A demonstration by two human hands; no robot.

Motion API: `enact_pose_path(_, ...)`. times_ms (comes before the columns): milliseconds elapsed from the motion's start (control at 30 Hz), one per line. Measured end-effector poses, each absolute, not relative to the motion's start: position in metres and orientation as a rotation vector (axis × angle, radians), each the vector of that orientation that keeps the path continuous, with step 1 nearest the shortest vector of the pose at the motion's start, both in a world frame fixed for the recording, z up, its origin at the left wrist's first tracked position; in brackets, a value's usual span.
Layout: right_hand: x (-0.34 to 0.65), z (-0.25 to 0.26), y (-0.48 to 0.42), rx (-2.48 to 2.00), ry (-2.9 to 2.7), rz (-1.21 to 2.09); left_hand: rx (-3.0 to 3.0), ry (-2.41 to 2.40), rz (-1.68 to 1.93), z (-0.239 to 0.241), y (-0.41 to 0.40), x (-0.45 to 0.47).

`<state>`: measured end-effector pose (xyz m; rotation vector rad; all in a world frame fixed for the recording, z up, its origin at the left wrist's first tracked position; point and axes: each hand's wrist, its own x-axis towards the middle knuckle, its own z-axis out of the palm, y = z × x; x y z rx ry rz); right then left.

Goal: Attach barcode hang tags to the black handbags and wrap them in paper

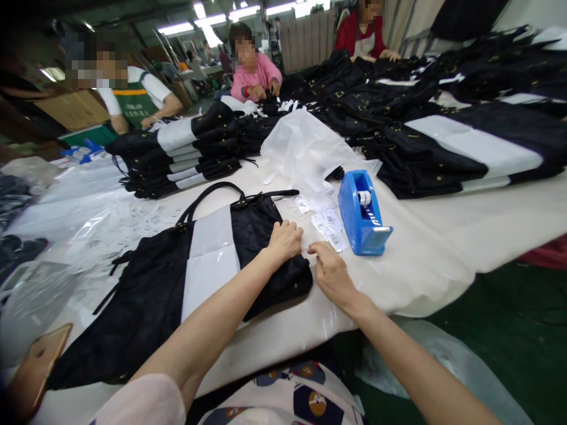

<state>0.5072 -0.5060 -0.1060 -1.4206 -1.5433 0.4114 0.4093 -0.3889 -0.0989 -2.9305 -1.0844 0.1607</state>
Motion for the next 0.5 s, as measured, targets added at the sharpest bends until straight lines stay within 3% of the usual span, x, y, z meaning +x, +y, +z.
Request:
enact_pose_path(133, 0.489, -0.081, -0.52, -1.309, -1.752, 0.073, -2.945, -1.094, 0.145, -0.1, -0.39, 0.407)
enact_pose_path(300, 0.463, -0.127, -0.547, -1.42, -1.96, -0.26, -2.98, -1.068, 0.067, -0.101, -0.384, 0.404)
enact_pose_path(500, 0.462, -0.146, -0.557, -1.446, -1.994, -0.338, -3.218, -0.971, 0.576, -0.072, -0.351, 0.408)
